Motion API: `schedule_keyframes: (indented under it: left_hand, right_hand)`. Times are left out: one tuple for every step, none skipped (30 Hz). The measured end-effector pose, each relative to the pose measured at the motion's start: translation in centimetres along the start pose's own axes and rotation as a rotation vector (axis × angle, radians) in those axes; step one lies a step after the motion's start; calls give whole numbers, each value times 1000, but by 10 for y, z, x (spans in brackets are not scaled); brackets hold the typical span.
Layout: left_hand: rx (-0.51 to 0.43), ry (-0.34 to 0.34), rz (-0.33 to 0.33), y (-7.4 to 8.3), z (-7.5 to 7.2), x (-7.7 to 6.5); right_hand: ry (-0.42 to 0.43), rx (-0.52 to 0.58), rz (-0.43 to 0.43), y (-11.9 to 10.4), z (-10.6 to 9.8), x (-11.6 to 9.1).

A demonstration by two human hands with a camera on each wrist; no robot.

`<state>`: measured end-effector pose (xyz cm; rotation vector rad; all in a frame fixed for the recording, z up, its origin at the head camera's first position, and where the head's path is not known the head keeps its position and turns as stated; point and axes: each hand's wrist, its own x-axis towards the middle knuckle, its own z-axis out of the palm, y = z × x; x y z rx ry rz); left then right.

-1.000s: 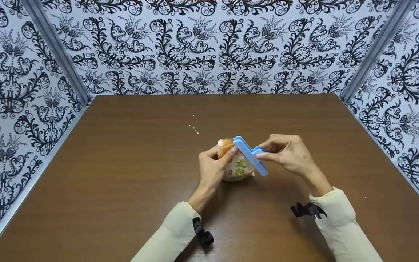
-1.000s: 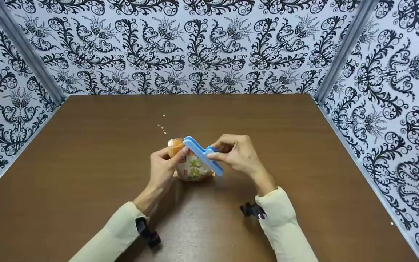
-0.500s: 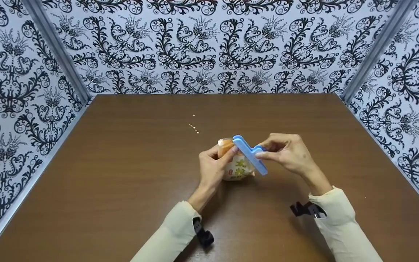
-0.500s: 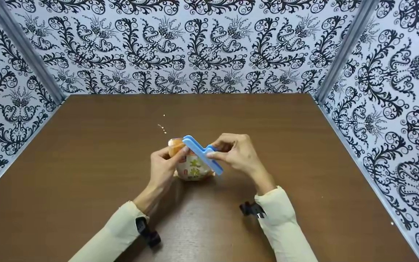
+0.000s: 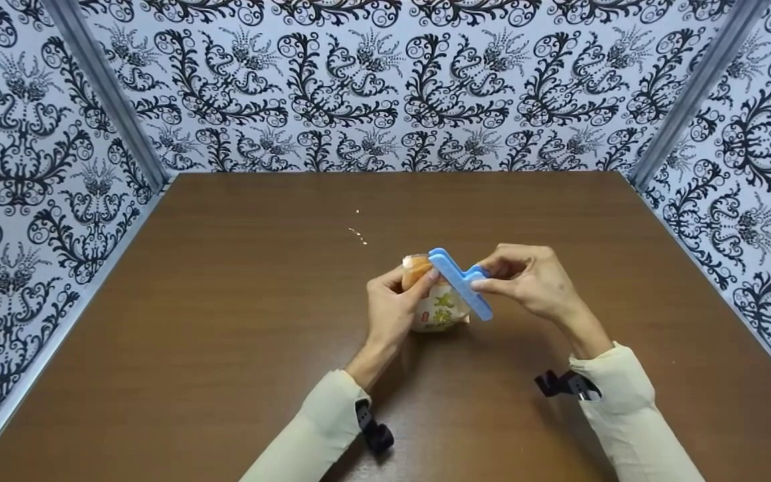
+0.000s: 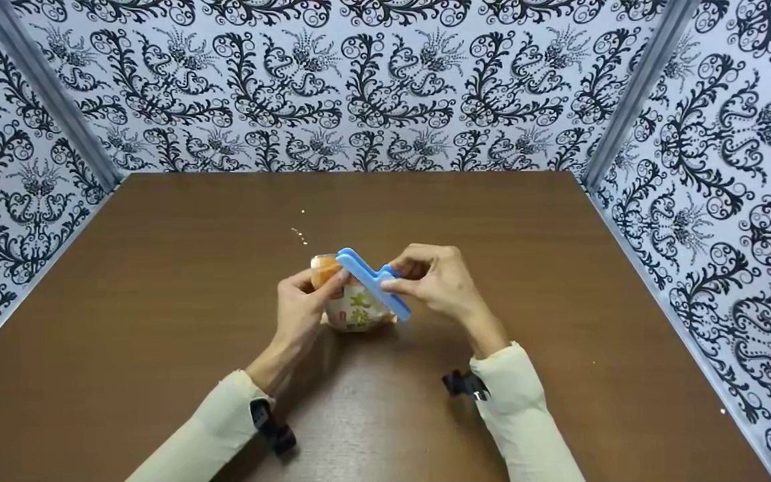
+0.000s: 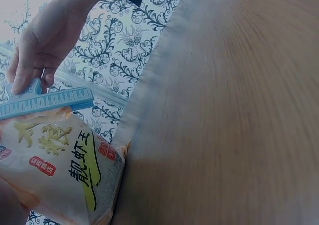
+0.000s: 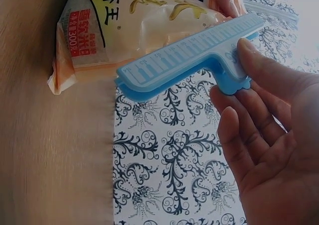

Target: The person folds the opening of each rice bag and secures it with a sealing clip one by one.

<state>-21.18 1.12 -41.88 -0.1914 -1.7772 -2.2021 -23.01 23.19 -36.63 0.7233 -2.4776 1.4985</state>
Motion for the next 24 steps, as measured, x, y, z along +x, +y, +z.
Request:
schedule_keyframes:
  left_hand:
    - [5, -2, -3, 0, 0, 0]
    - [12, -5, -5, 0, -1, -1]
    - [20, -9, -8, 1, -1, -1]
    - [28, -14, -11, 1, -2, -1]
    - [37, -21, -13, 2, -2, -2]
    - [44, -30, -15, 3, -3, -2]
    - [50, -38, -16, 3, -3, -2]
    - [56, -48, -17, 4, -4, -2]
    - [62, -57, -17, 4, -5, -2]
    - [66, -68, -17, 4, -5, -2]
    - [69, -79, -16, 5, -6, -3]
    - [74, -90, -15, 5, -7, -3]
    - [77, -104, -13, 6, -8, -3]
    - [84, -119, -12, 6, -9, -3]
    - [89, -137, -10, 7, -11, -3]
    - [97, -158, -6, 8, -12, -3]
    - [111, -179, 2, 9, -14, -2]
    - [124, -200, 9, 10, -17, -2]
    - [144, -220, 23, 12, -19, -1]
    - [166, -241, 44, 13, -22, 0]
    - [194, -260, 68, 14, -25, 2]
    - [232, -275, 93, 16, -28, 3]
    - [273, -288, 120, 18, -32, 5]
    - [316, -298, 144, 20, -36, 7]
  right_hand:
    - [-2, -9, 4, 1, 0, 0]
    - [-4, -19, 6, 1, 0, 0]
    - [-6, -28, 7, 2, 0, 0]
    - [-8, -35, 7, 2, 1, 0]
    - [-10, -40, 5, 3, 1, -1]
    - [-10, -41, 3, 3, 1, -1]
    - [-11, -44, 0, 3, 1, -1]
    - [-13, -46, -2, 3, 1, -2]
    - [-16, -47, -5, 3, 2, -2]
    - [-22, -46, -7, 3, 2, -3]
    - [-28, -45, -6, 3, 2, -3]
    - [-35, -43, -5, 3, 3, -4]
    - [-41, -43, -2, 3, 3, -4]
    - [-46, -38, 3, 3, 4, -4]
    - [-50, -33, 6, 3, 4, -5]
    - [-51, -26, 11, 3, 4, -5]
    - [-49, -21, 12, 3, 5, -5]
    - [-44, -16, 14, 3, 4, -6]
    - [-38, -11, 15, 4, 4, -7]
    - [-31, -8, 18, 4, 3, -7]
    - [-22, -7, 20, 5, 3, -8]
    - [-12, -7, 25, 6, 1, -9]
    - [-1, -11, 28, 6, 0, -10]
    - [11, -17, 36, 8, -1, -11]
